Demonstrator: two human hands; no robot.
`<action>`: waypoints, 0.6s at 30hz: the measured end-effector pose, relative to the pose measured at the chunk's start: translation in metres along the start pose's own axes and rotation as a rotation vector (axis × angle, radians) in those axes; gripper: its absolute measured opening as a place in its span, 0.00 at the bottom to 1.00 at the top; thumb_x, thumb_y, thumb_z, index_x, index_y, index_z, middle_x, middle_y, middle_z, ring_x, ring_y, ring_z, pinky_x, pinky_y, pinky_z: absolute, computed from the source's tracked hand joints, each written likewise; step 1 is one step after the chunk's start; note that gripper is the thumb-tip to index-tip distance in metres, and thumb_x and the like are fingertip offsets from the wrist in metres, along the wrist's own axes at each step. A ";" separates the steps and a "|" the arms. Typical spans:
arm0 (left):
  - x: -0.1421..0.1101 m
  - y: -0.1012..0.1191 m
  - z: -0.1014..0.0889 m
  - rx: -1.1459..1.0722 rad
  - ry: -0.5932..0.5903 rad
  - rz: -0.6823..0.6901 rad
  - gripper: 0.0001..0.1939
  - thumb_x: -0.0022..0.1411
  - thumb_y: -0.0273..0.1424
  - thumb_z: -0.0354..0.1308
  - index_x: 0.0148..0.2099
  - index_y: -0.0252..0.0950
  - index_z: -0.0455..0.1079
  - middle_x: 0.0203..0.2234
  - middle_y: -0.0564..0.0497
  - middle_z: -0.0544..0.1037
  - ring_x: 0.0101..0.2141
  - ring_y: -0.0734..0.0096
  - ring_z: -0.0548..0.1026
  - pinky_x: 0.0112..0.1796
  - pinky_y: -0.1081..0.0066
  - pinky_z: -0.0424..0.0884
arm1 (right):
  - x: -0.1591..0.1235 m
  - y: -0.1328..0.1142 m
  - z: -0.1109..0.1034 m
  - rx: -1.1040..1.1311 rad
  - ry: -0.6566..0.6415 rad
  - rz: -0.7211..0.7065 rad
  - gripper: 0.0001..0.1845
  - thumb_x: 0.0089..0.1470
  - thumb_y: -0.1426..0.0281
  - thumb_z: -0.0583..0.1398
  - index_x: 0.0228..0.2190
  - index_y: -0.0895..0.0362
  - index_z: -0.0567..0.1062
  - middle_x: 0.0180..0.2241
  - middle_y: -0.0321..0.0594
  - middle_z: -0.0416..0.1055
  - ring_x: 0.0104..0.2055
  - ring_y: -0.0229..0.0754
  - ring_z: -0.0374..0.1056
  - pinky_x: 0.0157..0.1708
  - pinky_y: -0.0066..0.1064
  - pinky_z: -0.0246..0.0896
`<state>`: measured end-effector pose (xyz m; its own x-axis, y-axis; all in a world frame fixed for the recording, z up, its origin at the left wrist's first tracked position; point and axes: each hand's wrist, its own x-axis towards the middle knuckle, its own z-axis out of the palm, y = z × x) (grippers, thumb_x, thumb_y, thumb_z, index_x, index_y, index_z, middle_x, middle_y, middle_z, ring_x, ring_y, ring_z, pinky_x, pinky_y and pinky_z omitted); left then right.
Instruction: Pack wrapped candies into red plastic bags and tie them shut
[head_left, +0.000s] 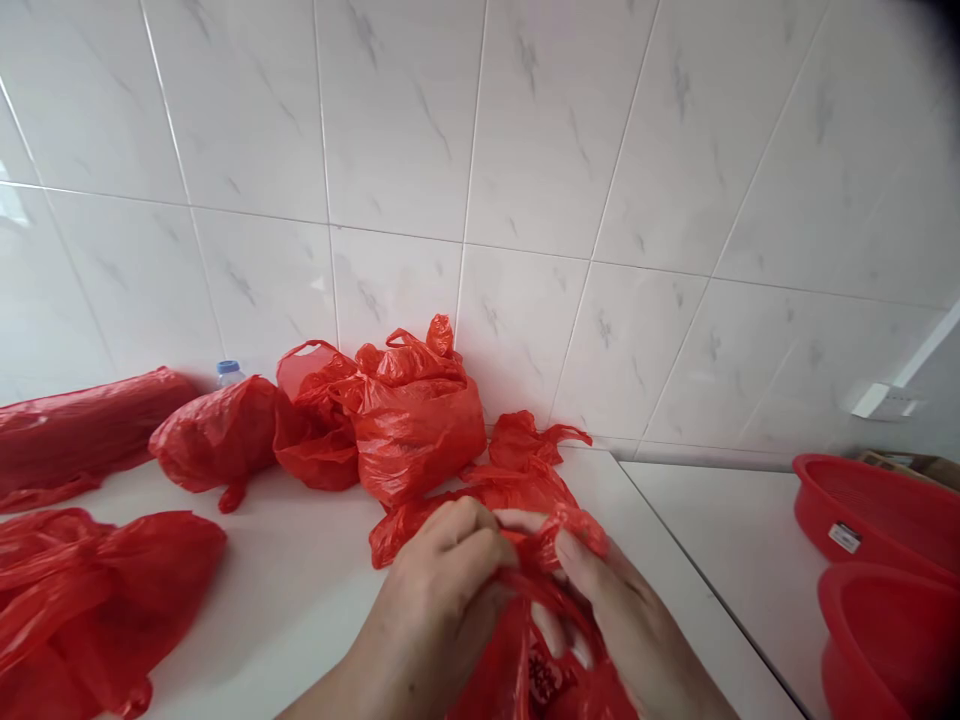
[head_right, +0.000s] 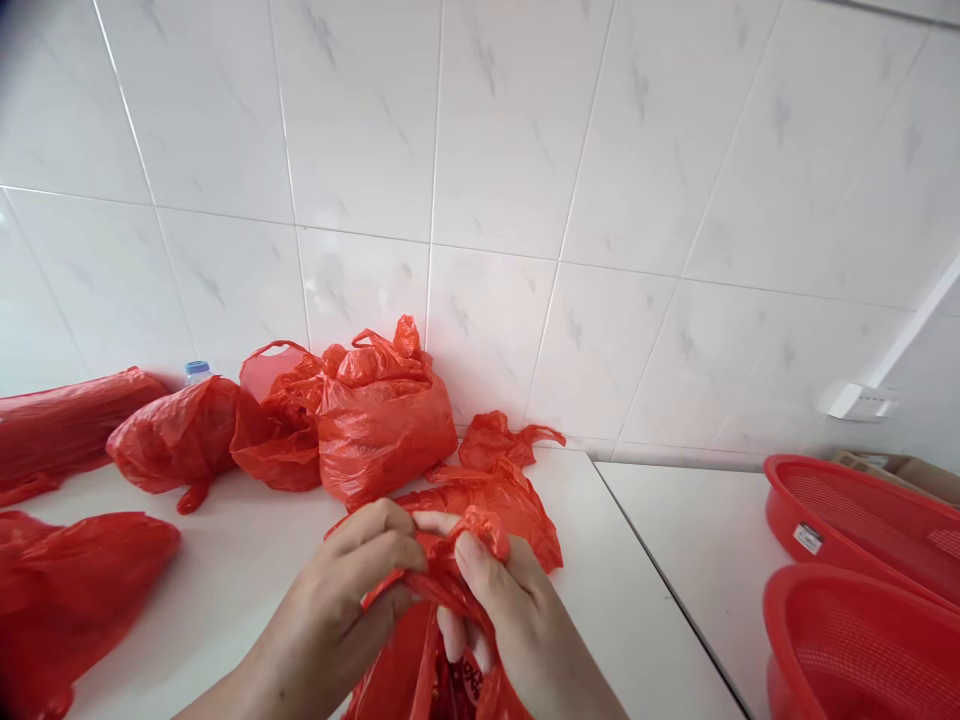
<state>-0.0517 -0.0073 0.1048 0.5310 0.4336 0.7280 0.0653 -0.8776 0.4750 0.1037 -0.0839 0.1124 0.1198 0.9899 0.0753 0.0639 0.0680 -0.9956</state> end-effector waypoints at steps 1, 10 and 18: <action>0.000 -0.001 -0.001 -0.075 0.007 -0.107 0.08 0.62 0.21 0.51 0.32 0.37 0.66 0.35 0.50 0.70 0.36 0.71 0.71 0.38 0.73 0.68 | -0.002 -0.002 -0.006 -0.009 -0.064 -0.049 0.36 0.54 0.42 0.50 0.46 0.58 0.75 0.20 0.37 0.68 0.21 0.36 0.61 0.25 0.30 0.62; 0.003 0.006 -0.002 -0.674 -0.133 -0.566 0.11 0.65 0.36 0.52 0.31 0.37 0.60 0.25 0.56 0.65 0.27 0.76 0.62 0.29 0.76 0.62 | 0.005 -0.009 -0.010 -0.354 -0.008 -0.053 0.21 0.49 0.71 0.58 0.46 0.47 0.74 0.37 0.36 0.73 0.35 0.40 0.69 0.35 0.32 0.66; 0.002 0.001 0.004 -0.085 -0.104 -0.309 0.09 0.56 0.18 0.53 0.31 0.39 0.64 0.25 0.55 0.72 0.29 0.70 0.68 0.33 0.71 0.63 | 0.015 -0.008 -0.009 -0.447 0.088 -0.077 0.24 0.48 0.78 0.51 0.42 0.50 0.77 0.37 0.35 0.75 0.39 0.41 0.70 0.43 0.34 0.65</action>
<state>-0.0478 -0.0081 0.1046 0.5807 0.6493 0.4912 0.1679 -0.6858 0.7081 0.1142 -0.0704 0.1222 0.1800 0.9686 0.1714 0.4947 0.0614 -0.8669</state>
